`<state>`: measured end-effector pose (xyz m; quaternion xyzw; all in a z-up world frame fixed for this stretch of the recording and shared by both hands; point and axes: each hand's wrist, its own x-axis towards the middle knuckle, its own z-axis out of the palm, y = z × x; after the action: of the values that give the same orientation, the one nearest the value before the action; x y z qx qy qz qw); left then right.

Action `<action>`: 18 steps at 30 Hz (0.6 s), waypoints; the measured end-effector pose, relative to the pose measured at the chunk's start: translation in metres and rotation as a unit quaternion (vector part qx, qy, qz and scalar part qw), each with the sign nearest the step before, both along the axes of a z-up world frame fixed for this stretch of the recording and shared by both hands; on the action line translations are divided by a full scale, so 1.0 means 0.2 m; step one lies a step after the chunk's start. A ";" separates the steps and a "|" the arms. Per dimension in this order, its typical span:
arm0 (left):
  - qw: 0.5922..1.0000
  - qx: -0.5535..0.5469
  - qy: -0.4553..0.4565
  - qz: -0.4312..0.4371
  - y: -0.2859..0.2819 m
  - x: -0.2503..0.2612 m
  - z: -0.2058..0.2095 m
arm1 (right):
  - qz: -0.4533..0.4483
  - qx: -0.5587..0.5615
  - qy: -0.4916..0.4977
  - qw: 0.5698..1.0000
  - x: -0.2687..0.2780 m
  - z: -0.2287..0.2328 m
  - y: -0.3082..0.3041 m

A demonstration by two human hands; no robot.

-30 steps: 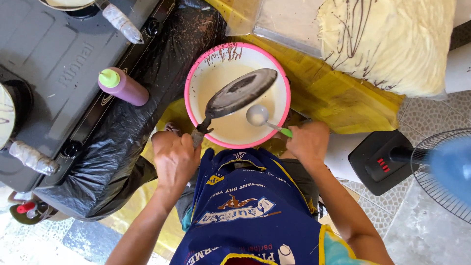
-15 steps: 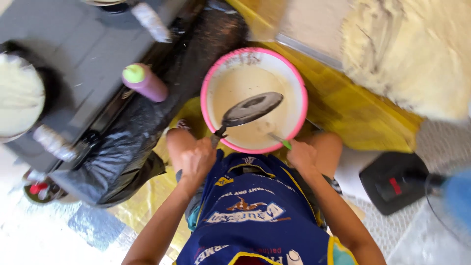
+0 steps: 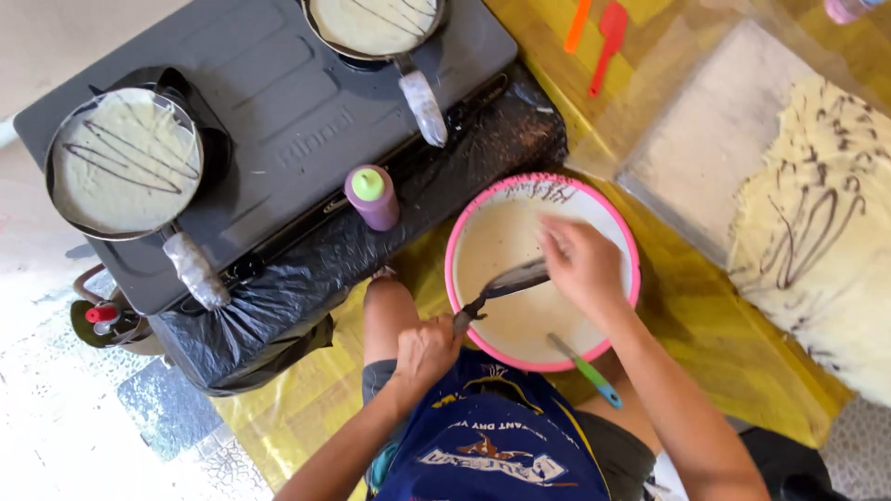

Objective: Preparing crepes by pouring batter into multiple pans, cooking them on a gas stove, and stacking the finished products.

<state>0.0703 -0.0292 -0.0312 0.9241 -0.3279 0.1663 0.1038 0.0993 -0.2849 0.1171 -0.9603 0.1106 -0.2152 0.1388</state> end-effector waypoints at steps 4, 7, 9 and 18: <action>0.907 -0.024 0.409 0.099 -0.01 -0.05 -0.07 | 0.062 0.399 0.065 0.912 0.74 -0.20 0.12; 0.746 -0.130 0.634 0.159 -0.02 -0.08 0.14 | 0.030 0.644 0.213 0.735 1.14 -0.11 0.23; 0.603 -0.218 0.747 0.174 -0.03 -0.05 0.29 | 0.042 0.701 0.274 0.657 1.31 -0.06 0.29; 0.653 -0.449 0.596 0.131 -0.32 0.77 0.62 | 0.164 0.853 0.207 0.450 1.00 0.37 -0.09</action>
<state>0.2240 -0.0926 0.0926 0.6984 0.0436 -0.2813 0.6567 0.3000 -0.3035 0.1906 -0.3762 0.1050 0.2186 0.8943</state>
